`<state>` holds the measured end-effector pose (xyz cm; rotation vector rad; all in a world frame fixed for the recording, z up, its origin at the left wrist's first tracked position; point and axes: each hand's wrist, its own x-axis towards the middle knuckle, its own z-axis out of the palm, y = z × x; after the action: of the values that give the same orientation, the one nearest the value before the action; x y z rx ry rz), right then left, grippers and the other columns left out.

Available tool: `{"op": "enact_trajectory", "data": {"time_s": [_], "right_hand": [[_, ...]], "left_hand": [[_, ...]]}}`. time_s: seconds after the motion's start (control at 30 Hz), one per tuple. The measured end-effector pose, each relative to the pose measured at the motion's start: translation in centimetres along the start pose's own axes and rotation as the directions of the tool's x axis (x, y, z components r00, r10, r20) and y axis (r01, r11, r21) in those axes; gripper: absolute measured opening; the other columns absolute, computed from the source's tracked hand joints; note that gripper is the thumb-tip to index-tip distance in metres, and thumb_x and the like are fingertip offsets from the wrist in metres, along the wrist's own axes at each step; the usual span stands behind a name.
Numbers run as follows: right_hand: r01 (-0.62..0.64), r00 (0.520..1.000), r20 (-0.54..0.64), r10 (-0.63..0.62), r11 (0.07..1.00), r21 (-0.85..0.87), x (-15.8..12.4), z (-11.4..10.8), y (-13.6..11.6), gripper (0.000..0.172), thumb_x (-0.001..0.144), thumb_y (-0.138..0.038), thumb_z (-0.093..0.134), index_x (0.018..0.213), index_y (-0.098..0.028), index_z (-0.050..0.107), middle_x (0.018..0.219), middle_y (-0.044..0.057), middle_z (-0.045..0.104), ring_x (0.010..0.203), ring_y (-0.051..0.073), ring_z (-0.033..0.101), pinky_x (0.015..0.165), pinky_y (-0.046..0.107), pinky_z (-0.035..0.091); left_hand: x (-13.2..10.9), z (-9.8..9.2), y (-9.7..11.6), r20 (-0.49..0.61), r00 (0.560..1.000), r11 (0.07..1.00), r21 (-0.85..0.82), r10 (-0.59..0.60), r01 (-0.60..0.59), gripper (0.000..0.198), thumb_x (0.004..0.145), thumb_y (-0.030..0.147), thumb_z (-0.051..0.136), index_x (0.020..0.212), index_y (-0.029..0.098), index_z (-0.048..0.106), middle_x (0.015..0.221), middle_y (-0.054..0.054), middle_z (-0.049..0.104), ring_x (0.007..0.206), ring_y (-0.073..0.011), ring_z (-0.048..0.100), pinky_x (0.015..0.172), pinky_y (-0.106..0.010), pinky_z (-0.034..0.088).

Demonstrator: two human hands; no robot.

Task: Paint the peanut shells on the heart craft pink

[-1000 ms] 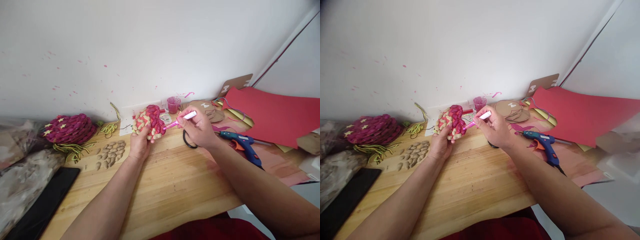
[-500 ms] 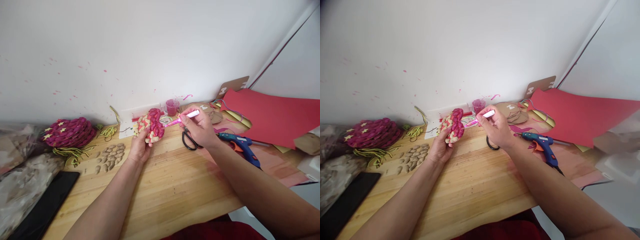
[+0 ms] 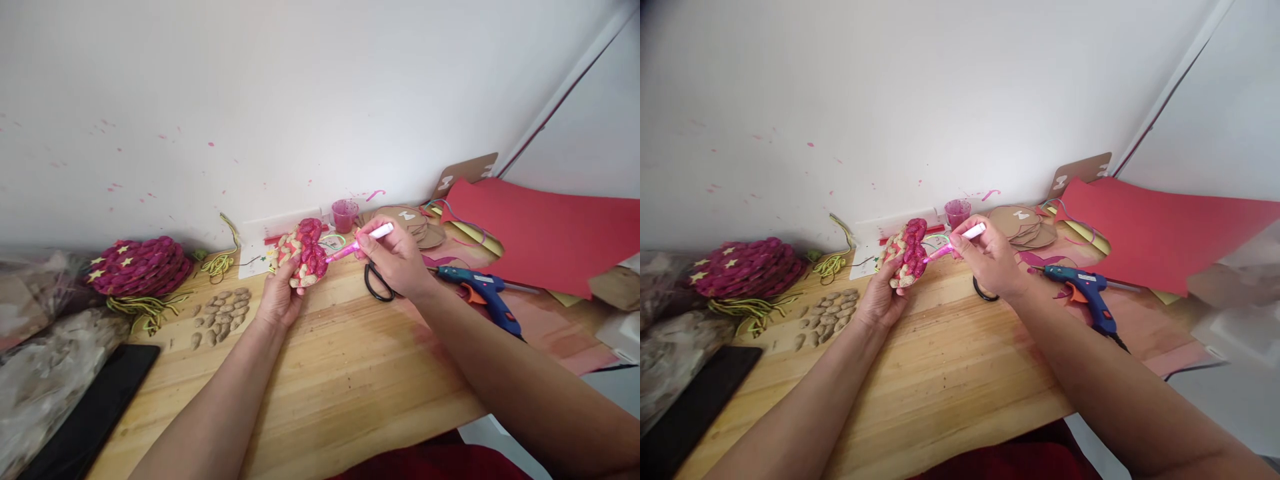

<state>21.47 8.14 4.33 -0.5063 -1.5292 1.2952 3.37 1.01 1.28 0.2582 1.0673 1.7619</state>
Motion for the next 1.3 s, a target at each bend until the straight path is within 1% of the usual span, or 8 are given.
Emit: {"op": "enact_trajectory", "data": {"time_s": [0.13,0.23,0.37,0.5,0.7,0.83,1.0,1.3], "right_hand": [[-0.034,0.998,-0.047,0.037,0.998,0.049,0.03,-0.08,-0.1,0.04,0.081,-0.052,0.082,0.09,-0.022,0.057,0.071,-0.004,0.059,0.061,0.009,0.053,0.051,0.023,0.04],[-0.066,0.997,-0.035,0.069,0.996,0.057,0.08,-0.1,-0.1,0.042,0.079,-0.052,0.083,0.089,-0.021,0.057,0.071,-0.004,0.059,0.06,0.009,0.053,0.05,0.023,0.04],[-0.062,0.998,-0.025,0.064,0.996,0.056,0.17,-0.18,0.21,0.043,0.078,-0.053,0.084,0.088,-0.021,0.058,0.07,-0.004,0.059,0.059,0.009,0.053,0.05,0.023,0.04],[-0.073,0.994,-0.072,0.078,0.994,0.078,0.17,-0.25,0.4,0.042,0.079,-0.053,0.083,0.09,-0.022,0.057,0.071,-0.004,0.059,0.06,0.009,0.053,0.05,0.023,0.04],[-0.05,0.999,-0.021,0.05,0.999,-0.002,0.13,-0.35,0.31,0.04,0.079,-0.052,0.084,0.088,-0.021,0.059,0.07,-0.003,0.059,0.061,0.01,0.054,0.05,0.023,0.04],[-0.034,0.997,-0.066,0.034,0.999,-0.005,0.13,-0.53,0.26,0.038,0.082,-0.051,0.082,0.09,-0.022,0.059,0.071,-0.003,0.06,0.063,0.011,0.055,0.05,0.022,0.039],[-0.038,0.999,-0.021,0.037,0.999,-0.034,0.06,-0.29,0.24,0.041,0.08,-0.054,0.082,0.087,-0.022,0.059,0.069,-0.003,0.059,0.058,0.01,0.052,0.049,0.023,0.039],[-0.085,0.994,-0.059,0.086,0.996,0.025,0.14,-0.43,0.29,0.042,0.079,-0.054,0.083,0.09,-0.022,0.057,0.069,-0.004,0.059,0.056,0.009,0.052,0.047,0.022,0.038]], "left_hand": [[-0.1,0.04,-0.01,0.036,0.999,1.0,0.01,0.02,-0.02,0.03,0.064,0.021,0.086,0.087,0.013,0.069,0.061,0.002,0.065,0.038,-0.0033,0.046,0.027,-0.011,0.026],[-0.12,0.03,-0.05,0.042,0.998,0.999,0.014,0.041,-0.042,0.03,0.062,0.022,0.088,0.083,0.012,0.069,0.059,0.003,0.063,0.038,-0.0033,0.045,0.027,-0.011,0.026],[0.04,-0.13,-0.16,0.057,0.996,0.997,0.009,0.075,-0.076,0.034,0.058,0.024,0.091,0.082,0.012,0.068,0.058,0.004,0.062,0.038,-0.0039,0.046,0.028,-0.012,0.027],[0.22,-0.35,-0.4,0.07,0.989,0.992,0.01,0.127,-0.128,0.037,0.057,0.027,0.093,0.082,0.013,0.069,0.059,0.003,0.063,0.039,-0.0051,0.048,0.029,-0.013,0.029],[0.16,-0.4,-0.62,0.083,0.973,0.975,0.031,0.216,-0.219,0.042,0.054,0.032,0.095,0.08,0.015,0.067,0.058,0.003,0.064,0.04,-0.0072,0.049,0.031,-0.016,0.031],[0.0,-0.23,-0.48,0.079,0.971,0.973,0.039,0.225,-0.228,0.046,0.052,0.033,0.097,0.084,0.015,0.069,0.06,0.003,0.065,0.041,-0.0077,0.049,0.031,-0.017,0.032],[-0.13,-0.08,-0.4,0.09,0.967,0.97,0.032,0.238,-0.242,0.046,0.052,0.033,0.097,0.083,0.015,0.069,0.059,0.003,0.064,0.04,-0.0078,0.049,0.03,-0.018,0.032],[0.07,-0.31,-0.53,0.113,0.964,0.969,0.027,0.241,-0.246,0.046,0.053,0.034,0.098,0.083,0.015,0.069,0.06,0.004,0.065,0.04,-0.0074,0.05,0.03,-0.017,0.033]]}}
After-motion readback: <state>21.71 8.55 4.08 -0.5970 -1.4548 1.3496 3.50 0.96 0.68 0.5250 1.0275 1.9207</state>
